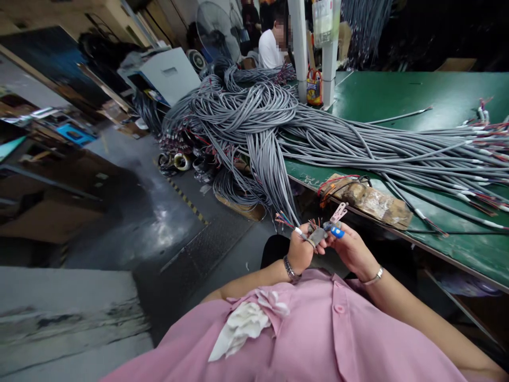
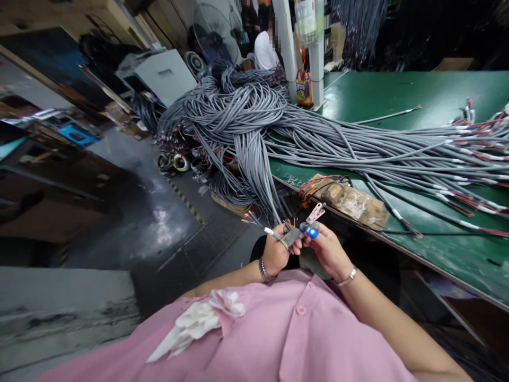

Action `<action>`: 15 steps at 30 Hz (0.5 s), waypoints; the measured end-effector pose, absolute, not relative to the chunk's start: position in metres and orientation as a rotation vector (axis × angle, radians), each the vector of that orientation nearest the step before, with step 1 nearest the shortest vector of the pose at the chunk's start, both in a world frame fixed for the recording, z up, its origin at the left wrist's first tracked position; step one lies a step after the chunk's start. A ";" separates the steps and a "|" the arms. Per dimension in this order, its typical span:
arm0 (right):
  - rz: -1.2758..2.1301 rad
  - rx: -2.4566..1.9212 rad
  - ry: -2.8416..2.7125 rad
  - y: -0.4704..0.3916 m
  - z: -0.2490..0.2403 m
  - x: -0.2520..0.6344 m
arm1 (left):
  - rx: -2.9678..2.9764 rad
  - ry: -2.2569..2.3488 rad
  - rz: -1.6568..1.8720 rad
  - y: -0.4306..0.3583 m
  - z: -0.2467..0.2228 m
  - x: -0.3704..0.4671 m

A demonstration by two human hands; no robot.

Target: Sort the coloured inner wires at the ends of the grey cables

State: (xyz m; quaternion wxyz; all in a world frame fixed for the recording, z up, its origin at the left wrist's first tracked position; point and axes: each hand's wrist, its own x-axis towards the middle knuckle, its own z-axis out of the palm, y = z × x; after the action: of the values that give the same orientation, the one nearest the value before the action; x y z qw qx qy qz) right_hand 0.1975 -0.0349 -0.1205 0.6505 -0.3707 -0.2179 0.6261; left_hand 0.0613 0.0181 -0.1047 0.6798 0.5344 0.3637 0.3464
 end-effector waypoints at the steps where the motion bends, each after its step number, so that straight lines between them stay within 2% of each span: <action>1: 1.445 -0.822 -0.460 -0.033 -0.122 0.202 | 1.171 0.820 0.791 0.018 -0.104 0.061; 6: 1.478 -0.803 -0.342 -0.020 -0.123 0.218 | 1.113 0.798 0.823 0.017 -0.097 0.066; 13: 0.918 -1.134 -0.619 -0.012 -0.122 0.216 | 1.134 0.779 0.800 0.016 -0.099 0.076; 15: 0.959 -1.089 -0.591 -0.010 -0.124 0.216 | 1.142 0.786 0.795 0.017 -0.102 0.077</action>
State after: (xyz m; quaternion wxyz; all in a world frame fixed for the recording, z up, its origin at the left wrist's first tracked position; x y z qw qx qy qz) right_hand 0.2160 -0.0096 -0.1244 0.7085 -0.4904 -0.2663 0.4320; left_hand 0.0768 0.0172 -0.1021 0.6974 0.5122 0.3523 0.3567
